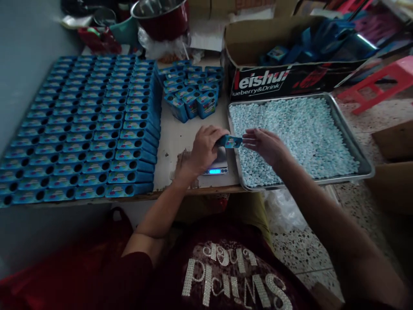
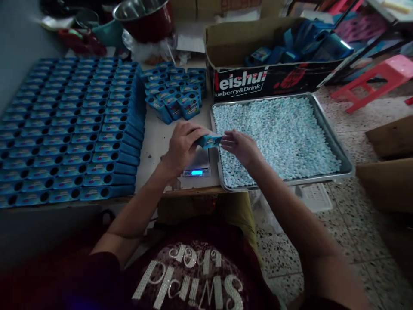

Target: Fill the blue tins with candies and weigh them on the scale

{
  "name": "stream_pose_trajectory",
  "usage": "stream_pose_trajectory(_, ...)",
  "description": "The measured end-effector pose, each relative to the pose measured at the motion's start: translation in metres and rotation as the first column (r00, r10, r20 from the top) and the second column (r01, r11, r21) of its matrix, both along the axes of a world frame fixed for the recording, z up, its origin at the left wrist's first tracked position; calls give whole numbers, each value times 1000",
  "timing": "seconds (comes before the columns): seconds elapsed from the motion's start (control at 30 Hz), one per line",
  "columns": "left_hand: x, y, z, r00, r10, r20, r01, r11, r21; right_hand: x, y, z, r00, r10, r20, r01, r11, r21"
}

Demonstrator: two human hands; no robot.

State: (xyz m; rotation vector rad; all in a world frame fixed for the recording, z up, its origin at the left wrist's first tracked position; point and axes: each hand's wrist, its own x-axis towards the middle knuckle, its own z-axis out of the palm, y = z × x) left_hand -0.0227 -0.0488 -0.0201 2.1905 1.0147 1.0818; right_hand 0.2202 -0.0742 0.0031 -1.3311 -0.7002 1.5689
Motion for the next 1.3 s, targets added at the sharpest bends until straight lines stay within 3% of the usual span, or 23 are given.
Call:
stream_pose_trajectory(0.1,24,12,21,996,-57,-75,68,987,146,-11,0,-17,956,-143,-257,127,989,-78)
stream_pose_trajectory(0.2,44,18,24,990,-87,-115,105,981,165,-17,4,-24,868,-242,-433,200,970,-141)
stream_pose_trajectory(0.3,49,23,13,995,11,-95,2,990,140,-20,9,-28,805,-292,-517,226,956,-188)
stream_pose_trajectory(0.4,41,25,-5,995,104,4,-103,989,110,-19,12,-32,797,-294,-527,196,952,-235)
stream_pose_trajectory(0.53,19,17,-30,962,188,197,-178,982,-70,-17,12,-34,803,-276,-528,149,951,-271)
stream_pose_trajectory(0.63,2,6,-38,946,233,227,-196,965,-172,-19,12,-30,829,-247,-502,116,954,-277)
stream_pose_trajectory(0.7,-6,-1,-33,962,202,184,-183,977,-113,-24,12,-26,850,-239,-469,109,952,-286)
stream_pose_trajectory(0.87,-8,-4,-3,994,111,-8,-107,970,217,-44,12,-19,845,-264,-466,132,946,-295)
stream_pose_trajectory(0.97,5,-1,6,994,73,-81,-50,965,259,-52,14,-25,820,-289,-495,181,950,-255)
stream_pose_trajectory(1.17,20,4,-5,989,145,34,-147,984,98,-46,11,-34,795,-319,-516,251,947,-199)
stream_pose_trajectory(1.3,8,0,-27,928,291,235,-256,952,-167,-37,3,-24,808,-258,-530,193,965,-176)
